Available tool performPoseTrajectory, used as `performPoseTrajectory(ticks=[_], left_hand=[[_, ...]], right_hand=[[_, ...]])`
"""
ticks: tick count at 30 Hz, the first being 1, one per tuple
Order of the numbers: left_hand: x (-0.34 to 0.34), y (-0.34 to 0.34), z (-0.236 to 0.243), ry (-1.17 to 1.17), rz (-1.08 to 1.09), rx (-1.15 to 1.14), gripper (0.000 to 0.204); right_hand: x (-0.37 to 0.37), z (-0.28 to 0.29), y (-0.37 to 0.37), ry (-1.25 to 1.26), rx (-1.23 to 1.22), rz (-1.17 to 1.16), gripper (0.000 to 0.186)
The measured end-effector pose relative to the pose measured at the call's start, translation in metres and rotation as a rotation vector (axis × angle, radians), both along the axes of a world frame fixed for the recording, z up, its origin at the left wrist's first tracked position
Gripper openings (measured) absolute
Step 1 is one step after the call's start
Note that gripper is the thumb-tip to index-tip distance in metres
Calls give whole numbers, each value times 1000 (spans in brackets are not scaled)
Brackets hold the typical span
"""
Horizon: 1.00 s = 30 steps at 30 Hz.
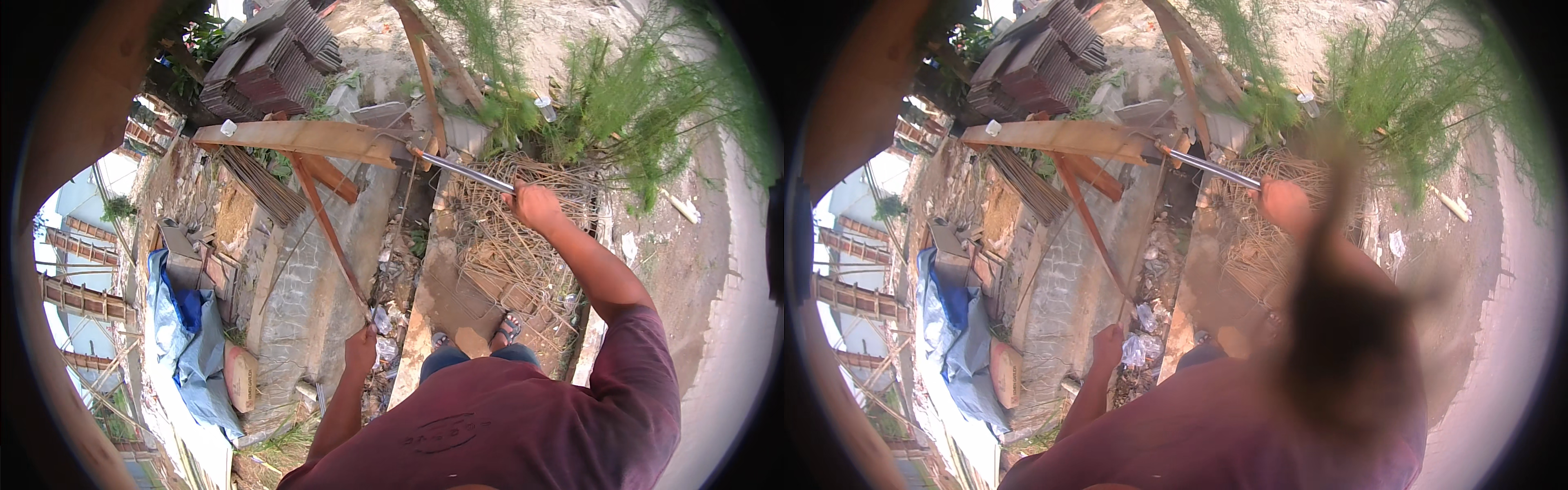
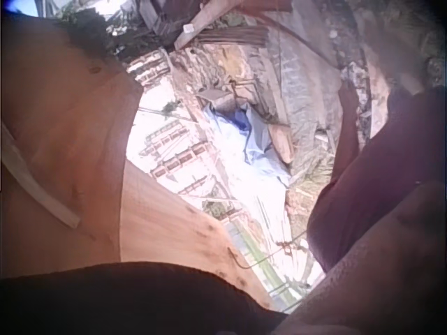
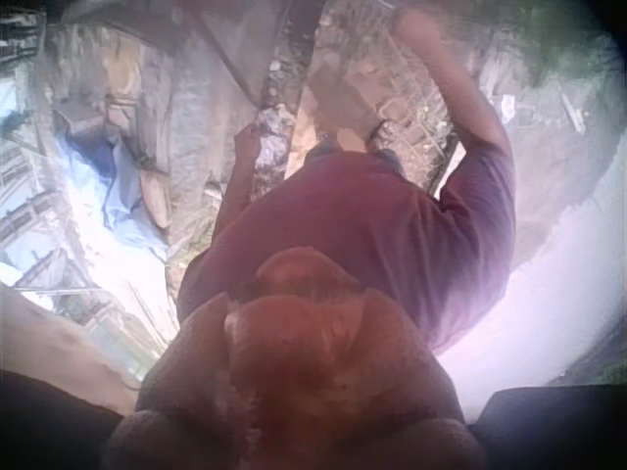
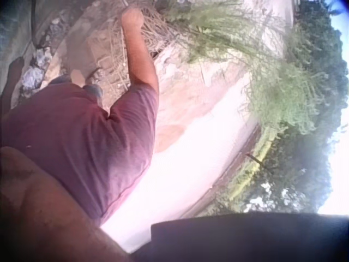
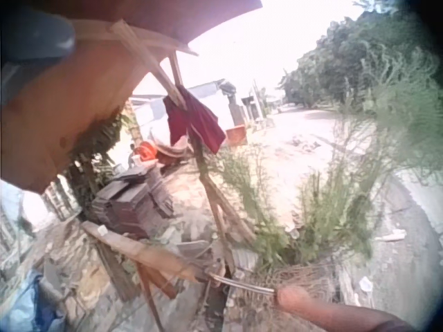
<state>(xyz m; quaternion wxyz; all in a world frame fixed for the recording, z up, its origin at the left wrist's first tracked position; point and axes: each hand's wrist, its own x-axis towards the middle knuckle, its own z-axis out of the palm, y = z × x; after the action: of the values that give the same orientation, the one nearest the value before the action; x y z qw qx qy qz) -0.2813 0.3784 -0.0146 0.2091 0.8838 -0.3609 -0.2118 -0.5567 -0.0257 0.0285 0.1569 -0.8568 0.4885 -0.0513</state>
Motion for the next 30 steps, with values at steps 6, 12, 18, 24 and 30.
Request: performPoseTrajectory(ticks=[6,12,18,24,30], left_hand=[[37,5,-1,40,-67,-2,42],[70,4,0,13,-128,27,42],[167,-15,4,-175,-227,74,39],[251,-45,2,-247,-239,86,37],[231,-28,21,22,-317,72,42]], right_hand=[[-3,16,-17,-115,591,2,54],[-4,-14,0,-202,634,-131,57],[37,-39,79,-270,506,-346,53],[99,-16,142,-231,604,-485,54],[74,-30,124,-520,749,-527,44]])
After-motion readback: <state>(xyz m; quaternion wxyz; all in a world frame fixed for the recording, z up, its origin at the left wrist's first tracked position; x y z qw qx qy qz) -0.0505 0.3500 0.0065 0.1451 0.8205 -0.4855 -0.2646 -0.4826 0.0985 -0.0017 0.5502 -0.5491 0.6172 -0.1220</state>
